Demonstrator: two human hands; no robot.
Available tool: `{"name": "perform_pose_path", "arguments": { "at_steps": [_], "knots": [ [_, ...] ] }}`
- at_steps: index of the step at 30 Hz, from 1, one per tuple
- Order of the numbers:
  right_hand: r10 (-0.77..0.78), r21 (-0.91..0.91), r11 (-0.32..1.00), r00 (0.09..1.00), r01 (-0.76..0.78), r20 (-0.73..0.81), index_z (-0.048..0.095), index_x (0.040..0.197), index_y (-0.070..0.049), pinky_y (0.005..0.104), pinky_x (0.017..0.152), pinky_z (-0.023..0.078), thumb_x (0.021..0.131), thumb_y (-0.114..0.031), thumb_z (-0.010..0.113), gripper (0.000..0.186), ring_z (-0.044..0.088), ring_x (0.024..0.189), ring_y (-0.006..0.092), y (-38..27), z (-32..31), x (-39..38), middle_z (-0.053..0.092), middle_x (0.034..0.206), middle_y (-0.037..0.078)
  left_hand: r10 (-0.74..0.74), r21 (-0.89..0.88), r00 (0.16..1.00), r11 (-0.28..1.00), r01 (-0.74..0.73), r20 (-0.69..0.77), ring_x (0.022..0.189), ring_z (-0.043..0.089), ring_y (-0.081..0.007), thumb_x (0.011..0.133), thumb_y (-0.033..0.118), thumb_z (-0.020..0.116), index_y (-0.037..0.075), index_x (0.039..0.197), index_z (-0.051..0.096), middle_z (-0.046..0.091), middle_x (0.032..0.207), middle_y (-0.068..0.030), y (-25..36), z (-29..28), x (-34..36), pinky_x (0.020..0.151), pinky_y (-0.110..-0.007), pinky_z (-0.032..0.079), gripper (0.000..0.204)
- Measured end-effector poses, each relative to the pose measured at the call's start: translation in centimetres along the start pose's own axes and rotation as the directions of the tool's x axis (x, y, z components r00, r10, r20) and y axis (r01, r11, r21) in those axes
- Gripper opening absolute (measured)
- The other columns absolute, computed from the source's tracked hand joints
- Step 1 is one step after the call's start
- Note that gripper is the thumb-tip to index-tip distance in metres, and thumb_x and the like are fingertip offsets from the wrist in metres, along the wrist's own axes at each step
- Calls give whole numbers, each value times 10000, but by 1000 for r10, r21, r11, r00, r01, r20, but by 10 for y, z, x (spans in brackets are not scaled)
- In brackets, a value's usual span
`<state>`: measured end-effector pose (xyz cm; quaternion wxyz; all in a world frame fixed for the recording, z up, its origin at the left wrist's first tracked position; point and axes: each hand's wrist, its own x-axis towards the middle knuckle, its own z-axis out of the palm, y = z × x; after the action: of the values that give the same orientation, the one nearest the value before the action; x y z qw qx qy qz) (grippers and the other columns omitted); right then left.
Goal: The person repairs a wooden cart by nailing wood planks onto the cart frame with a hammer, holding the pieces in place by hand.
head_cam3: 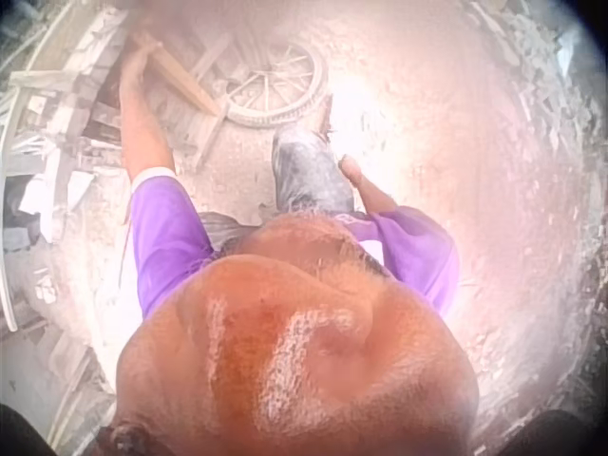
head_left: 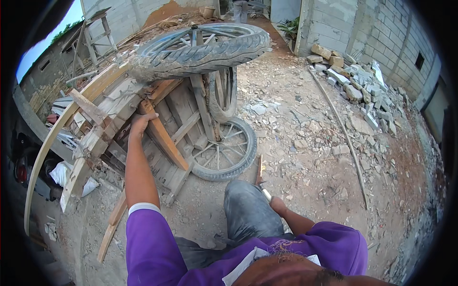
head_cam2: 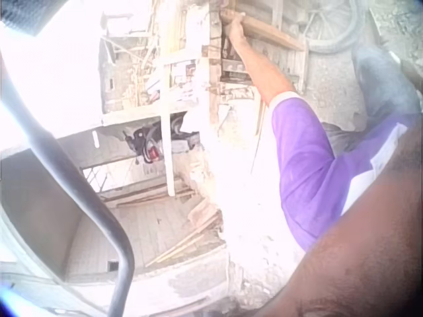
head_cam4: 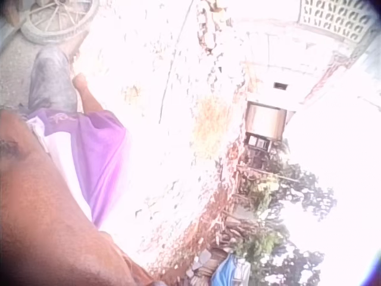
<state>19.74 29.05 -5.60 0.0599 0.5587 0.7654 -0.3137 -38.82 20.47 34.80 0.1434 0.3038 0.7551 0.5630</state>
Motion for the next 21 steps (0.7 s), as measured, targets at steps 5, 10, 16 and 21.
{"name": "perform_pose_path", "arguments": {
  "at_steps": [5,10,16,21],
  "knots": [
    [-143,-107,980,968,167,204,678,1112,3,474,931,500,872,-284,550,396,633,1123,388,-7,15,8,650,1177,262,18,32,999,999,-19,34,886,663,-225,617,289,852,-30,989,699,698,1006,-114,-8,-2,7,844,-337,497,514],
    [-87,-55,993,964,104,253,686,1130,-17,447,973,480,880,-319,555,413,594,1207,361,-4,24,18,628,1247,245,51,34,998,998,-52,24,970,664,-236,599,299,853,-38,995,699,700,1041,-131,-21,-5,16,891,-331,484,542],
    [-6,-122,992,956,44,295,668,1182,-10,450,983,477,882,-315,561,441,584,1225,358,-18,32,27,608,1295,226,105,99,994,990,-101,-43,1061,656,-269,631,337,882,-78,1147,632,671,1160,-178,-20,-20,-6,958,-335,473,708],
    [14,-60,998,953,4,303,661,1204,-18,449,976,488,888,-314,561,444,589,1223,355,-7,43,42,615,1299,206,294,283,953,910,-304,79,1047,674,-268,747,292,852,-92,1259,586,684,1137,-221,60,-40,-144,916,-339,512,693]
  ]
}}
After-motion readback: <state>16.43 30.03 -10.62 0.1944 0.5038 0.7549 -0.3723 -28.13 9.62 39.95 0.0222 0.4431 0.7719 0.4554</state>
